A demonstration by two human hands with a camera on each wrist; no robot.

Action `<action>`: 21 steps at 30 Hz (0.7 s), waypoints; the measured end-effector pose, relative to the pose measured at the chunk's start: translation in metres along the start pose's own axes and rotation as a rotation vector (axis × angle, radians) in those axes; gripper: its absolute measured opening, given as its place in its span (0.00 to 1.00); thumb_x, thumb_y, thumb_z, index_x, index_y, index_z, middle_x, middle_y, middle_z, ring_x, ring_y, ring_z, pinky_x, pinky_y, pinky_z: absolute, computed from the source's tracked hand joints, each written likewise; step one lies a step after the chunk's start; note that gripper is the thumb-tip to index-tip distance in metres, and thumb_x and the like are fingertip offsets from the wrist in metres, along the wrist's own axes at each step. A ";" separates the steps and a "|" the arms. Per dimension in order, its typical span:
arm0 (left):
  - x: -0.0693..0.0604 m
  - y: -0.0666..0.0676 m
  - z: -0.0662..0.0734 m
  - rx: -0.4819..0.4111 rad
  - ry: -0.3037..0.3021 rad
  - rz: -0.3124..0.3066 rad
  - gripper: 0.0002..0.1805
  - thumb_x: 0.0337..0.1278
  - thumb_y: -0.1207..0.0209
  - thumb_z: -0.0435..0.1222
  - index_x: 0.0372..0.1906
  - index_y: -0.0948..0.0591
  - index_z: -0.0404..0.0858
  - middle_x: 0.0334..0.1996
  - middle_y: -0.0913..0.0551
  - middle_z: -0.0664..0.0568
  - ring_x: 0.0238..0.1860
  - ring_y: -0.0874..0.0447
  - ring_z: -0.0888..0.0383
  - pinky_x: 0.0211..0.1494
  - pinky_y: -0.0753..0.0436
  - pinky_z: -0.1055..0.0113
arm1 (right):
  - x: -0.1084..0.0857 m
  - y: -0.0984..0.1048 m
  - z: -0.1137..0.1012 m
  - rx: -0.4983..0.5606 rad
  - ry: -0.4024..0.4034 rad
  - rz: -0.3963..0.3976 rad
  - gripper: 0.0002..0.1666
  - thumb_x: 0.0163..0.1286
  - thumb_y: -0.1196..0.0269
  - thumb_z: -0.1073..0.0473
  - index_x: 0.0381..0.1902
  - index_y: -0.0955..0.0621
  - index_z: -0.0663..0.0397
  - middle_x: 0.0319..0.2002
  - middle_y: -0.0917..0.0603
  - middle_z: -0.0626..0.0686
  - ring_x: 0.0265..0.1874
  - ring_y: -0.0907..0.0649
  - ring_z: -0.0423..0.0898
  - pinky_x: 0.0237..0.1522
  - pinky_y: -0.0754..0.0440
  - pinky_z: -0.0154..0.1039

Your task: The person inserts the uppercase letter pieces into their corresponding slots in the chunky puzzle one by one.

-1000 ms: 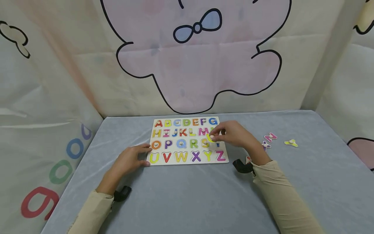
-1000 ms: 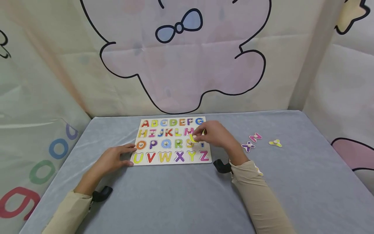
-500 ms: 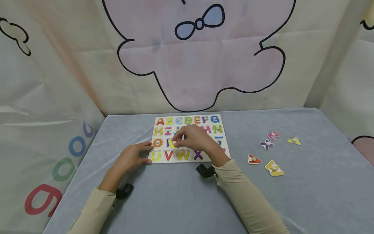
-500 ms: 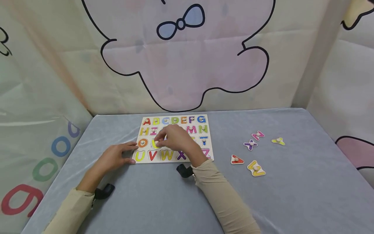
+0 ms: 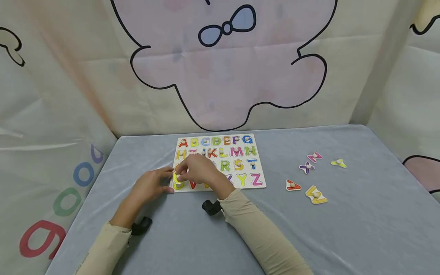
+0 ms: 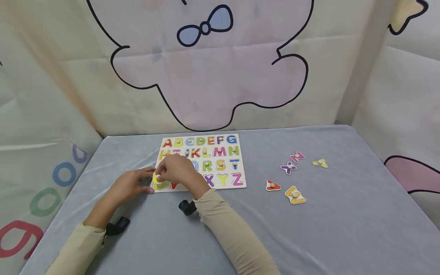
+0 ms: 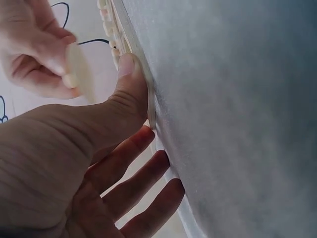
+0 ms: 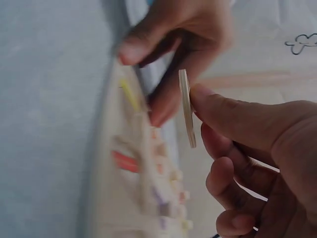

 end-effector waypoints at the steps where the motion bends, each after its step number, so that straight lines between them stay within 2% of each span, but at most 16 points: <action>1: 0.000 0.000 0.000 0.004 0.000 -0.001 0.33 0.42 0.23 0.42 0.59 0.17 0.39 0.62 0.18 0.46 0.60 0.19 0.41 0.57 0.21 0.44 | 0.001 -0.004 0.002 -0.003 -0.013 -0.007 0.08 0.61 0.27 0.50 0.39 0.10 0.36 0.25 0.18 0.36 0.26 0.24 0.33 0.27 0.30 0.28; 7: 0.000 0.001 0.002 0.014 -0.007 -0.006 0.33 0.43 0.24 0.42 0.59 0.17 0.40 0.63 0.19 0.45 0.61 0.20 0.40 0.57 0.21 0.44 | 0.008 -0.021 0.007 -0.039 -0.036 -0.005 0.05 0.61 0.27 0.50 0.37 0.10 0.36 0.21 0.19 0.37 0.21 0.24 0.33 0.25 0.32 0.30; 12: 0.001 0.004 0.004 0.011 -0.020 0.021 0.33 0.42 0.24 0.41 0.59 0.17 0.40 0.62 0.19 0.45 0.60 0.19 0.41 0.56 0.21 0.44 | 0.010 -0.024 0.006 -0.080 -0.020 0.041 0.05 0.62 0.28 0.51 0.37 0.10 0.36 0.21 0.20 0.36 0.24 0.25 0.34 0.26 0.33 0.30; 16: 0.000 0.004 0.004 0.010 -0.010 0.021 0.33 0.42 0.24 0.40 0.60 0.17 0.39 0.62 0.19 0.45 0.60 0.19 0.40 0.56 0.21 0.44 | 0.009 -0.024 0.004 -0.069 -0.024 0.061 0.06 0.61 0.28 0.51 0.37 0.09 0.36 0.21 0.19 0.36 0.25 0.25 0.34 0.26 0.33 0.30; 21: -0.003 0.004 0.003 0.005 -0.007 0.022 0.33 0.42 0.24 0.40 0.59 0.17 0.39 0.62 0.19 0.45 0.60 0.19 0.40 0.55 0.21 0.44 | 0.008 -0.028 0.009 -0.039 -0.069 0.071 0.07 0.59 0.27 0.50 0.37 0.09 0.34 0.22 0.16 0.34 0.25 0.24 0.35 0.26 0.33 0.30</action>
Point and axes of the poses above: each hand's wrist, its own x-axis towards the middle knuckle, its own y-axis out of the back of the hand, z = x × y, the point moved 10 cm from there along x, towards the middle knuckle
